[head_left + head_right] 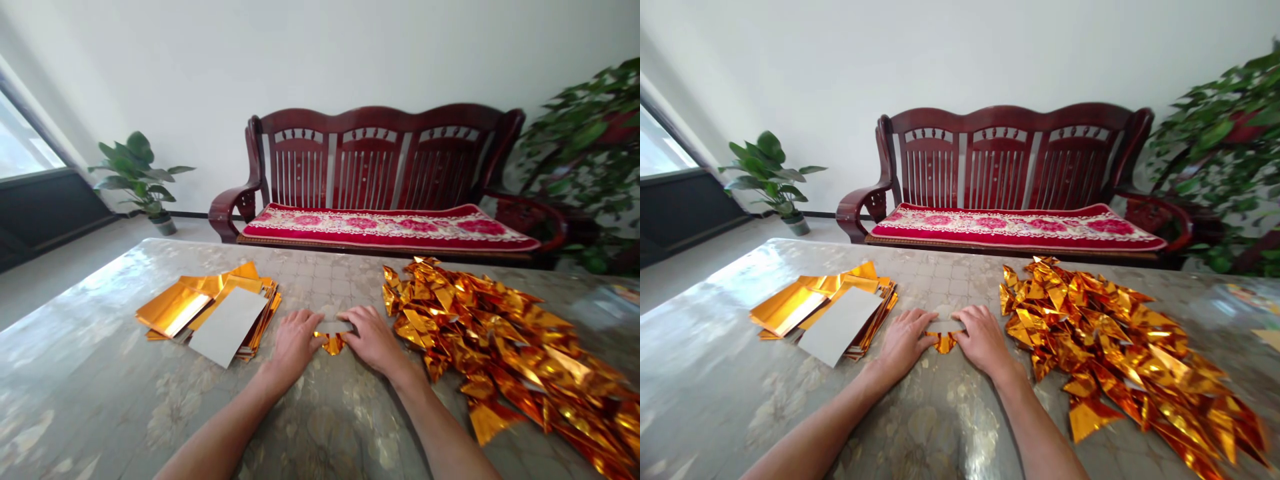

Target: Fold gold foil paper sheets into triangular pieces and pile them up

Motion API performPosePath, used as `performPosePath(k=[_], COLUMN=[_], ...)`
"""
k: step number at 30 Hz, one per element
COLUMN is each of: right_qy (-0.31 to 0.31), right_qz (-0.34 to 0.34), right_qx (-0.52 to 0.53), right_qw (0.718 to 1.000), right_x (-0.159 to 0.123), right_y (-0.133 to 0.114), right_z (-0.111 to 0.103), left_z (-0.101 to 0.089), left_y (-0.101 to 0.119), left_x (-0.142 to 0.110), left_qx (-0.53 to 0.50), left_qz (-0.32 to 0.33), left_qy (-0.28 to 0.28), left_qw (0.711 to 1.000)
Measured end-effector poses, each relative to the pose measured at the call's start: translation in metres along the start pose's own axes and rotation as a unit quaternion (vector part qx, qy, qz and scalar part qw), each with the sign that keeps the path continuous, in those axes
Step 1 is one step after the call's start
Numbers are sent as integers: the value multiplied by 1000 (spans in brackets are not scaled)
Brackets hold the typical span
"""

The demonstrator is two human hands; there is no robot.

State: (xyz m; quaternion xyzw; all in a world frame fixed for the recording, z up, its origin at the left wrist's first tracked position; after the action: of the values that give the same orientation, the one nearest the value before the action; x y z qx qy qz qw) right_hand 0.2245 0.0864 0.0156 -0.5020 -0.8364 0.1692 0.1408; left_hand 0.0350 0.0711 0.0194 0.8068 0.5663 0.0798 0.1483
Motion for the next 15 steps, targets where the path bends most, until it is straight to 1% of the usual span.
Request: performPosePath(k=[6,15], right_qy=[-45,-25], right_qz=[7,4], right_qx=[-20,7], right_qw=[999,1000], right_x=[5,6], right_y=[1,-3], right_z=[-3,-4], left_z=[-2,-3], left_y=[-6,-11], left_x=[7,15], left_qx=[-6,17], left_qz=[-24,-36], left_qy=[-33,-38], left_qw=[999,998])
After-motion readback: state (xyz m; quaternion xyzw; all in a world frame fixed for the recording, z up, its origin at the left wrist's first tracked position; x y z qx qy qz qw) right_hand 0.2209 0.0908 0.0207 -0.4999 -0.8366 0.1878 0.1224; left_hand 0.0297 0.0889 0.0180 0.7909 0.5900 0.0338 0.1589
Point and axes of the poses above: each hand's wrist, its own x-axis towards the middle knuckle, its own z-axis out of the palm, y = z × x, the point moved 3 cm from there along x, towards the middle knuckle, and after that the axes turned 10 degrees about -y, right-handed, at the moved point
